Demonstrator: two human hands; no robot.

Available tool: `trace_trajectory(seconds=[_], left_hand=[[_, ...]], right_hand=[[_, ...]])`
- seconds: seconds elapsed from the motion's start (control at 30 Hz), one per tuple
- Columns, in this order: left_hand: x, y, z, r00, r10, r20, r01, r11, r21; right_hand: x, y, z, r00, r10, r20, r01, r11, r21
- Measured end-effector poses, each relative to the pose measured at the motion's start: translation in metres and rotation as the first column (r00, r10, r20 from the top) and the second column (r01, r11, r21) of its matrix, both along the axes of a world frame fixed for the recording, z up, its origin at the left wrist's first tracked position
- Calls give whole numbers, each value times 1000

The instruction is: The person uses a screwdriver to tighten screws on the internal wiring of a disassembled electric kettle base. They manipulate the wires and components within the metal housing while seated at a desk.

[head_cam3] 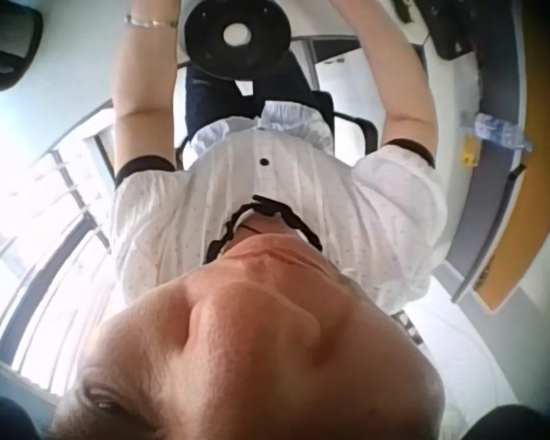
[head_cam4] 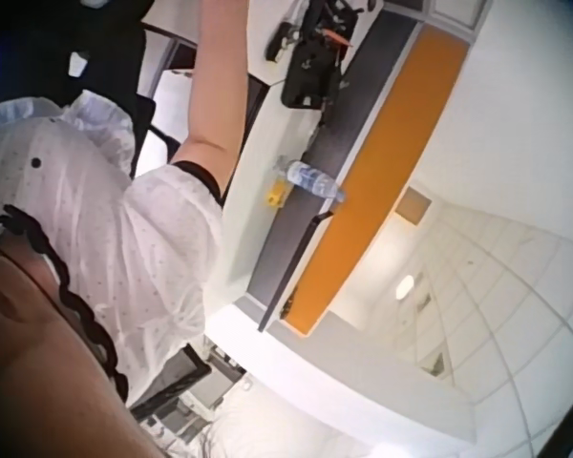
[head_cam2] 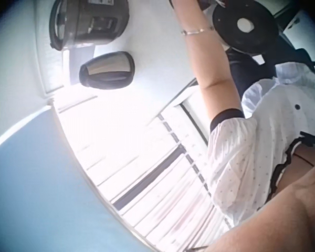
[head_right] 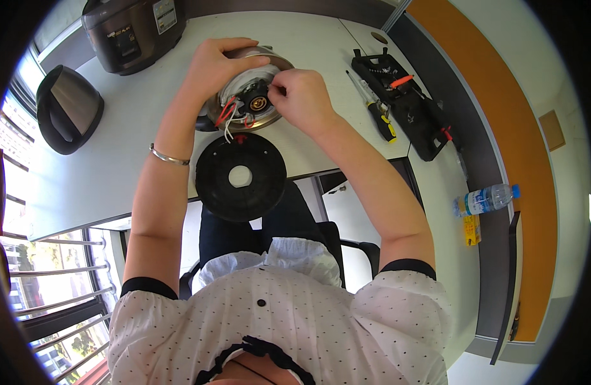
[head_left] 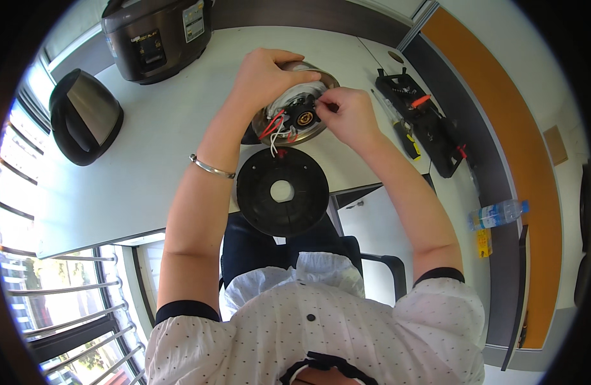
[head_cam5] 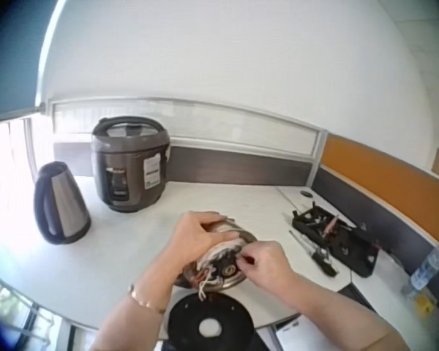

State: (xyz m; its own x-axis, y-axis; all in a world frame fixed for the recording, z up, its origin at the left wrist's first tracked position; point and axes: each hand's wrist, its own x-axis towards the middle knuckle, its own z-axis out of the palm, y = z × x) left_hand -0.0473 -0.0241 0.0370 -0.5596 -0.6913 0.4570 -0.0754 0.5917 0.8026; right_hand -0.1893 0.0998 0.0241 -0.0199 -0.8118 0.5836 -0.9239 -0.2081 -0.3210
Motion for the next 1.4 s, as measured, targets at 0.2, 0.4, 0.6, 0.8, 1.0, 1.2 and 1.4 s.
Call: trace_trajectory(seconds=[0.2, 0.4, 0.6, 0.8, 1.0, 1.2, 1.4], left_hand=[[6, 12, 5, 999, 25, 27, -26, 999, 25], [6, 15, 1, 999, 47, 4, -47, 999, -13], [4, 15, -1, 998, 59, -29, -59, 998, 3], [3, 12, -3, 998, 50, -23, -50, 999, -7], [3, 12, -1, 999, 47, 4, -47, 998, -45], [4, 13, -2, 998, 61, -8, -61, 997, -55], [3, 12, -4, 998, 36, -43, -38, 998, -44]], right_hand=[[-5, 0, -4, 996, -7, 94, 4, 999, 33], [5, 4, -5, 802, -224, 554, 87, 961, 263], [18, 3, 2, 557, -345, 756, 76, 927, 367], [25, 2, -6, 493, -297, 818, 134, 955, 265], [24, -3, -13, 614, -304, 728, 244, 951, 190], [26, -1, -20, 853, -257, 454, 294, 956, -13], [19, 2, -16, 965, -179, 192, 201, 975, -100]])
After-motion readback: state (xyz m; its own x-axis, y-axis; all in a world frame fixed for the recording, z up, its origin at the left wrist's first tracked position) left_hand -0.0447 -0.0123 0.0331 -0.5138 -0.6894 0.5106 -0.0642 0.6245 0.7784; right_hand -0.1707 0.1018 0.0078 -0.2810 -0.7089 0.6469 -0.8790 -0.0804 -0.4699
